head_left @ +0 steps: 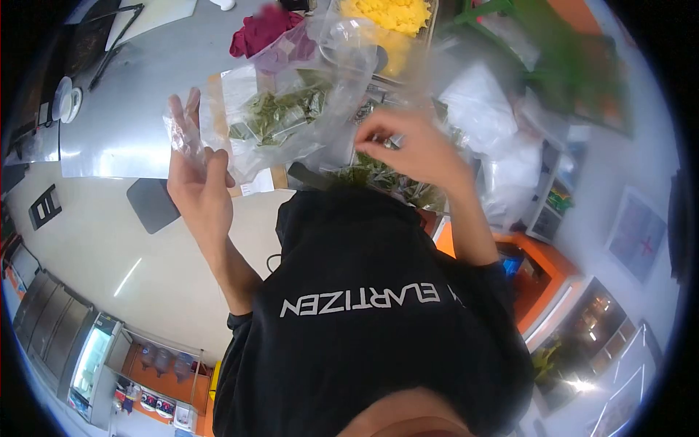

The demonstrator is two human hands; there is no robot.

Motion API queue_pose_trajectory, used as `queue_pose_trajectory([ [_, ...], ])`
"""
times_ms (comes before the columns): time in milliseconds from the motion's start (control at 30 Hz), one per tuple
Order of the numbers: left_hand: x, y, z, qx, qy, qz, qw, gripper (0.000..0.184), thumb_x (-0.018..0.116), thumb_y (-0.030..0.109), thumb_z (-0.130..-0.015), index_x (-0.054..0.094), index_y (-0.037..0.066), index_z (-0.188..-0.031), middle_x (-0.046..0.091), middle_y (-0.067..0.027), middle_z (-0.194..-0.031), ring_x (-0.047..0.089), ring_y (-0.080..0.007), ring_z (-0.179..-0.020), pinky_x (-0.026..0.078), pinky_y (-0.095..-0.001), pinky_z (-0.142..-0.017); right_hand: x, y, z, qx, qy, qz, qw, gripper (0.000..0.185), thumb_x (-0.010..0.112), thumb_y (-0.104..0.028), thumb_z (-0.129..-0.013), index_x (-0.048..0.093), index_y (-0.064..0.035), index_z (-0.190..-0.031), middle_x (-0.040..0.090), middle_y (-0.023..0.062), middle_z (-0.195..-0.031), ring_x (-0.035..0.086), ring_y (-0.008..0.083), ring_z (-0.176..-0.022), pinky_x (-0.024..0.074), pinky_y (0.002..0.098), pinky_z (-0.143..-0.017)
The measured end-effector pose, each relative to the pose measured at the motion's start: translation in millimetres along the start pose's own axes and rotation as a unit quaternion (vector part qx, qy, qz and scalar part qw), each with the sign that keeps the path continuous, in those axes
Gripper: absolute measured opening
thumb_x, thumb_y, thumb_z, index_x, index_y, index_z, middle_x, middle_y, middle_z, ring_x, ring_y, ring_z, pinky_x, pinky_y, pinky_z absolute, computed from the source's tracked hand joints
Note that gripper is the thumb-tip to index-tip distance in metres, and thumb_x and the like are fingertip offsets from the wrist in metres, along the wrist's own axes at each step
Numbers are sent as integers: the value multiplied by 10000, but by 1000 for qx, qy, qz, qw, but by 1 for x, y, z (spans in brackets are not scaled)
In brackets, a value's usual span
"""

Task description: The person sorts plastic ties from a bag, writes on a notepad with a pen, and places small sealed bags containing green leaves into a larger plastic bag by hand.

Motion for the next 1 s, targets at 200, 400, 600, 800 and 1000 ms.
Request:
queue_pose_trajectory([
  [200, 8, 2, -3, -11, -10, -13, 1000, 802, 502, -78, -815, 334, 26, -1593, 501, -192, -1540, 458, -15, -624, 400, -175, -545, 102, 113, 56, 31, -48, 251, 966, 408, 757, -246, -884, 643, -76, -1237, 642, 90, -1109, 617, 341, -1072, 508, 448, -934],
  [400, 8, -2, -5, -13, -20, -23, 999, 802, 501, -75, -820, 347, 52, -1596, 509, -183, -1535, 468, -17, -633, 408, -176, -553, 127, 133, 55, -25, -53, 267, 962, 371, 774, -233, -865, 645, -57, -1165, 637, 83, -1059, 600, 314, -996, 502, 414, -864],
  [600, 7, -1, -3, -20, -9, -30, 999, 790, 502, -79, -825, 357, 51, -1591, 531, -173, -1516, 484, -19, -649, 412, -180, -556, 69, 115, 51, 120, -73, -57, 988, 196, 781, -137, -866, 676, -30, -993, 658, 50, -964, 634, 177, -899, 491, 335, -803],
  [800, 13, 1, -2, -21, -15, -32, 999, 788, 517, -69, -820, 341, 9, -1584, 516, -189, -1531, 457, -4, -617, 382, -166, -541, -12, -29, 23, -84, 234, -300, 921, 280, 839, -86, -815, 672, -4, -1024, 656, 60, -953, 626, 135, -954, 486, 286, -850],
  [1000, 23, 3, -1, -13, 1, -18, 1000, 781, 521, -72, -827, 330, -9, -1582, 513, -189, -1533, 455, -3, -621, 373, -164, -533, -14, -78, -41, -219, 220, 38, 950, 221, 754, -68, -889, 697, -39, -1100, 697, 76, -1076, 675, 172, -976, 522, 314, -883],
])
Point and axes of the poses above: each hand's wrist, its own z-axis away from the middle knuckle, its own x-axis out of the palm, y = z × x, the point moved 5 cm from there along -z, towards the middle knuckle
